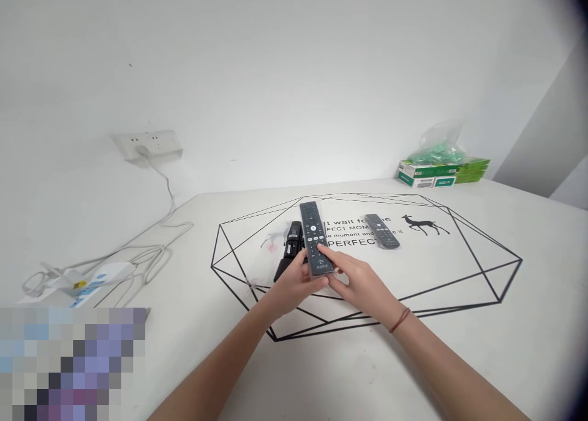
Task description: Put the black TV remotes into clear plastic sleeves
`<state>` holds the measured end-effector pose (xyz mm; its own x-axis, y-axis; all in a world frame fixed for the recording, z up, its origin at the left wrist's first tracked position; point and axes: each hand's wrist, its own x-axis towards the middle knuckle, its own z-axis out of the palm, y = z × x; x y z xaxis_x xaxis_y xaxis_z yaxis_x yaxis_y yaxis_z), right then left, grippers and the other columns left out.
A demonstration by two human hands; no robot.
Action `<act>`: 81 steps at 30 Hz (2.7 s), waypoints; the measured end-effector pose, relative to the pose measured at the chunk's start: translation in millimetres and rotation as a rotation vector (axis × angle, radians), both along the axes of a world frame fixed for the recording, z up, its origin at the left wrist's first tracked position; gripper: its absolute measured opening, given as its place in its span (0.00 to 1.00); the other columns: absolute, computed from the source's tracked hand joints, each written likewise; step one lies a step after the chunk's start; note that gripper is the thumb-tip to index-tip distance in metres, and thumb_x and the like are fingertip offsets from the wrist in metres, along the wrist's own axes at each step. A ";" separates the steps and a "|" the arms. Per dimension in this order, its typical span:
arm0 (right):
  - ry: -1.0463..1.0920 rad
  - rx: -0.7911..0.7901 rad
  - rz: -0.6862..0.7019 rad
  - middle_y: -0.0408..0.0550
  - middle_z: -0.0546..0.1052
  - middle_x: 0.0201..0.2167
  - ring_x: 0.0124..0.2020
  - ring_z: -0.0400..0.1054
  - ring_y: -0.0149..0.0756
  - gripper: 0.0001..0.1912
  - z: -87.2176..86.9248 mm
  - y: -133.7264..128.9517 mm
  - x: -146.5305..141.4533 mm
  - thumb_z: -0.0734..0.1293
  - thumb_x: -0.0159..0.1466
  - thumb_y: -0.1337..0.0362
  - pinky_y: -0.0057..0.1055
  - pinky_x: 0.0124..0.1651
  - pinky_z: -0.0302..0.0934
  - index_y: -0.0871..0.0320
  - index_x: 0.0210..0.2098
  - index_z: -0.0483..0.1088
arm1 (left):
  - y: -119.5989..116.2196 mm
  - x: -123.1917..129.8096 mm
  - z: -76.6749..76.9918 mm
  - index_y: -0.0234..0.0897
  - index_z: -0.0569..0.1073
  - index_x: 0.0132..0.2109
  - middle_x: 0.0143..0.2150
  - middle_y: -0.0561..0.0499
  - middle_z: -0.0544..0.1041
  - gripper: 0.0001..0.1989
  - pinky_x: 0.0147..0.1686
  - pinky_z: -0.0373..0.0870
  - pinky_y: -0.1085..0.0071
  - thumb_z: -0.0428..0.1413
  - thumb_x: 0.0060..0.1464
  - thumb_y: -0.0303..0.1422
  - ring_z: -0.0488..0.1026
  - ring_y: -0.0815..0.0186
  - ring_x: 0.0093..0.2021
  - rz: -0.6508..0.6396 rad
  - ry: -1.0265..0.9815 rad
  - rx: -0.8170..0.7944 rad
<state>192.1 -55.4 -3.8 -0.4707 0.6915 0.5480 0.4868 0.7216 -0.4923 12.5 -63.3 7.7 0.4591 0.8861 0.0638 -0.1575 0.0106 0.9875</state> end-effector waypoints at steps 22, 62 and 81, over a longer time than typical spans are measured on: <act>-0.088 0.294 -0.337 0.50 0.78 0.34 0.31 0.72 0.34 0.21 -20.9 11.5 -0.1 0.56 0.65 0.66 0.28 0.30 0.62 0.56 0.58 0.61 | 4.7 4.3 -5.7 0.39 0.63 0.55 0.33 0.48 0.74 0.26 0.26 0.68 0.72 0.53 0.52 0.47 0.67 0.71 0.24 0.299 0.157 -0.191; -0.153 -0.004 -0.301 0.59 0.56 0.62 0.62 0.49 0.48 0.39 -27.7 49.5 35.9 0.62 0.58 0.48 0.47 0.60 0.49 0.57 0.63 0.49 | 56.5 5.0 -5.6 0.40 0.74 0.42 0.44 0.48 0.76 0.14 0.48 0.62 0.65 0.49 0.53 0.39 0.69 0.58 0.46 0.564 0.776 0.380; -0.384 -0.107 -0.019 0.53 0.71 0.36 0.39 0.65 0.44 0.18 -12.9 5.5 -8.9 0.68 0.53 0.55 0.37 0.39 0.62 0.60 0.39 0.70 | 26.7 -17.1 -25.5 0.41 0.72 0.42 0.39 0.51 0.76 0.13 0.39 0.66 0.70 0.43 0.58 0.36 0.72 0.65 0.40 0.519 1.058 0.560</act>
<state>183.2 -49.9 -16.7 -0.6140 0.7456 0.2590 0.6628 0.6652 -0.3439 -4.6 -36.6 -17.8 0.1283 0.9451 0.3005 0.8329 -0.2672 0.4846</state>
